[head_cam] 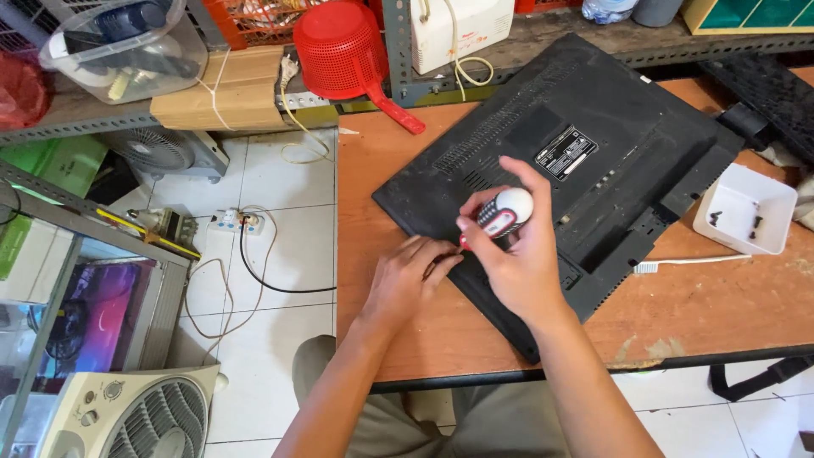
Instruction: Using a manual screwdriver to remove screws from the back panel of a monitor to disassemble it.
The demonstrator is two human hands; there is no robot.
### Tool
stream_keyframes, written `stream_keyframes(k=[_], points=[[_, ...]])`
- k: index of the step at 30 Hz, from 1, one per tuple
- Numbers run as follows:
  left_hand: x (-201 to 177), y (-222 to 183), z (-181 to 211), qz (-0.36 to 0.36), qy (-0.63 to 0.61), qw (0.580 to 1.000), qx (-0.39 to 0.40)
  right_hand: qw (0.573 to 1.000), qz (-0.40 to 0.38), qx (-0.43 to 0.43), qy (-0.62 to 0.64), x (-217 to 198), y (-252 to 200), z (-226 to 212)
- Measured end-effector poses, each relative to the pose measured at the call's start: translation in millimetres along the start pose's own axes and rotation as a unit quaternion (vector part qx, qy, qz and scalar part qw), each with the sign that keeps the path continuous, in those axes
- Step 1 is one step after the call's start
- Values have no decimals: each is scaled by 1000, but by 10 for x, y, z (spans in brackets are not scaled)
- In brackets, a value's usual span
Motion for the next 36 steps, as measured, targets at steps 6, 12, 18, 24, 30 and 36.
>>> stream_keyframes(k=[6, 12, 18, 24, 30, 36], points=[[42, 10, 17, -13, 4, 1000, 8, 987, -39, 59, 144, -37, 56, 248], [164, -129, -255, 13, 13, 999, -31, 983, -139, 13, 121, -43, -9, 350], [88, -136, -211, 68, 64, 994, -55, 962, -139, -1, -236, -118, -111, 364], [125, -179, -254, 95, 97, 990, -26, 894, -165, -28, -415, 72, -240, 642], [113, -166, -217, 102, 105, 989, -11, 882, -155, -5, -446, 115, -246, 720], [213, -294, -353, 152, 125, 980, -14, 881, -135, 0, -454, 136, -241, 733]])
Point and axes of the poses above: each hand's wrist, its own y-axis towards the middle knuckle, its own x-axis out of the palm, z = x × y, the point moved 5 cm from there along y, towards the middle knuckle, and after that the axes turned 11 degrees about -z, right-handed, at the moved point
